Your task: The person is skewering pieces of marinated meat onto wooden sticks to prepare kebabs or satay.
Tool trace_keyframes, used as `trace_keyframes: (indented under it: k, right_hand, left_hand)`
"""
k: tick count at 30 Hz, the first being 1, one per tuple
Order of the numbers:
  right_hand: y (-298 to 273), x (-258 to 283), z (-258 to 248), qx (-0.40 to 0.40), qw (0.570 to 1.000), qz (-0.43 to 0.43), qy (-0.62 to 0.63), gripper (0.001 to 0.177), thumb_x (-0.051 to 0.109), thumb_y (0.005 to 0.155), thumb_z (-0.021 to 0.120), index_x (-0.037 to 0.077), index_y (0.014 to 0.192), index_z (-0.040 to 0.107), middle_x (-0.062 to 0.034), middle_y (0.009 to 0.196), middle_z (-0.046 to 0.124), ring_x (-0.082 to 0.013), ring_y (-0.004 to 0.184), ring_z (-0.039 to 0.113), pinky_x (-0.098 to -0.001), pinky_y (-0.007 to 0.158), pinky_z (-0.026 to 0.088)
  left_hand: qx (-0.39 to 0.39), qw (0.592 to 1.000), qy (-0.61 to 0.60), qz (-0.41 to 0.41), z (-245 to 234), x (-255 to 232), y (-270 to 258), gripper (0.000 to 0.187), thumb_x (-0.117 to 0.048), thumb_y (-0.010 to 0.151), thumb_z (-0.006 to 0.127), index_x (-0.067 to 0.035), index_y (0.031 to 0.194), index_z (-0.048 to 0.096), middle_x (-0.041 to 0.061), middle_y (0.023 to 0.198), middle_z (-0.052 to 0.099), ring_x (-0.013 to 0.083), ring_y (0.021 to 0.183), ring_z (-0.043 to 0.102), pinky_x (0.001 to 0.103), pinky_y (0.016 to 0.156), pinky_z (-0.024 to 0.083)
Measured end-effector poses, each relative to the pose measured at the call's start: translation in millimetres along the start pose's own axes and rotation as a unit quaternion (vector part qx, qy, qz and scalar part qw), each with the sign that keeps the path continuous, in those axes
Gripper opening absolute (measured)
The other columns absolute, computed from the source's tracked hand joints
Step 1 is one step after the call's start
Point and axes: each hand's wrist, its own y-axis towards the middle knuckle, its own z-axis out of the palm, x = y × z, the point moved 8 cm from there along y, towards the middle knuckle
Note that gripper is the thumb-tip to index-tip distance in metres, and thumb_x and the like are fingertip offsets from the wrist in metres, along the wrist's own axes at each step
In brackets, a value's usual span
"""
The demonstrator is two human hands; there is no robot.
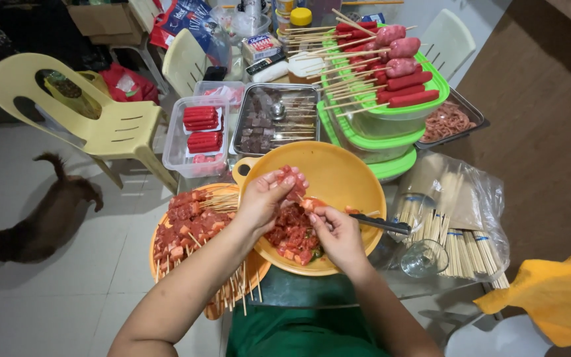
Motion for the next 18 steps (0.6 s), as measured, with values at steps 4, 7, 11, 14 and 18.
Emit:
trace_keyframes:
  k: [4,7,11,14,18]
  right_hand:
    - [1,9,3,-0.002,1.000,-0.002,-0.005,0.012,0.009,0.087,0.063,0.007,0.093,0.073,-0.0028,0.052,0.063,-0.0014,0.044,0.048,-0.0159,0.038,0.041]
    - [3,13,2,-0.001,1.000,-0.006,-0.011,0.012,0.010,0.087,0.063,0.007,0.092,0.073,-0.0032,0.051,0.063,-0.0020,0.042,0.047,-0.0165,0.037,0.040]
    - [-2,12,-2,0.001,1.000,0.016,0.000,0.012,0.009,0.087,0.063,0.007,0.091,0.074,-0.0027,0.050,0.062,-0.0020,0.041,0.046,-0.0163,0.037,0.040]
    - [-2,11,-4,0.006,1.000,0.016,-0.011,0.011,0.010,0.087,0.063,0.007,0.090,0.074,-0.0029,0.050,0.063,-0.0019,0.042,0.045,-0.0164,0.039,0.040]
    - [0,2,-4,0.011,0.999,0.018,-0.026,0.011,0.011,0.086,0.064,0.008,0.089,0.074,-0.0031,0.050,0.064,-0.0026,0.041,0.044,-0.0169,0.040,0.038]
  left_hand:
    - [0.007,1.000,0.021,-0.010,4,8,-3,0.030,-0.011,0.081,0.073,-0.002,0.106,0.060,0.012,0.110,0.069,0.0234,0.095,0.069,0.035,0.075,0.058]
    - [0.008,1.000,0.015,-0.011,4,1,0,0.033,-0.012,0.080,0.075,-0.001,0.107,0.059,0.012,0.113,0.067,0.0233,0.097,0.068,0.035,0.077,0.058]
    - [0.013,0.999,-0.014,-0.040,4,-15,-6,0.042,-0.033,0.088,0.064,-0.002,0.115,0.060,0.010,0.105,0.069,0.0108,0.080,0.065,0.023,0.067,0.055]
    - [0.001,0.998,-0.032,-0.044,-13,-9,11,0.042,-0.035,0.088,0.064,-0.003,0.114,0.061,0.012,0.103,0.070,0.0135,0.081,0.065,0.023,0.068,0.055]
    - [-0.021,0.999,-0.026,-0.028,-26,-3,24,0.030,-0.010,0.081,0.073,-0.003,0.109,0.064,0.017,0.104,0.069,0.0283,0.096,0.068,0.039,0.081,0.057]
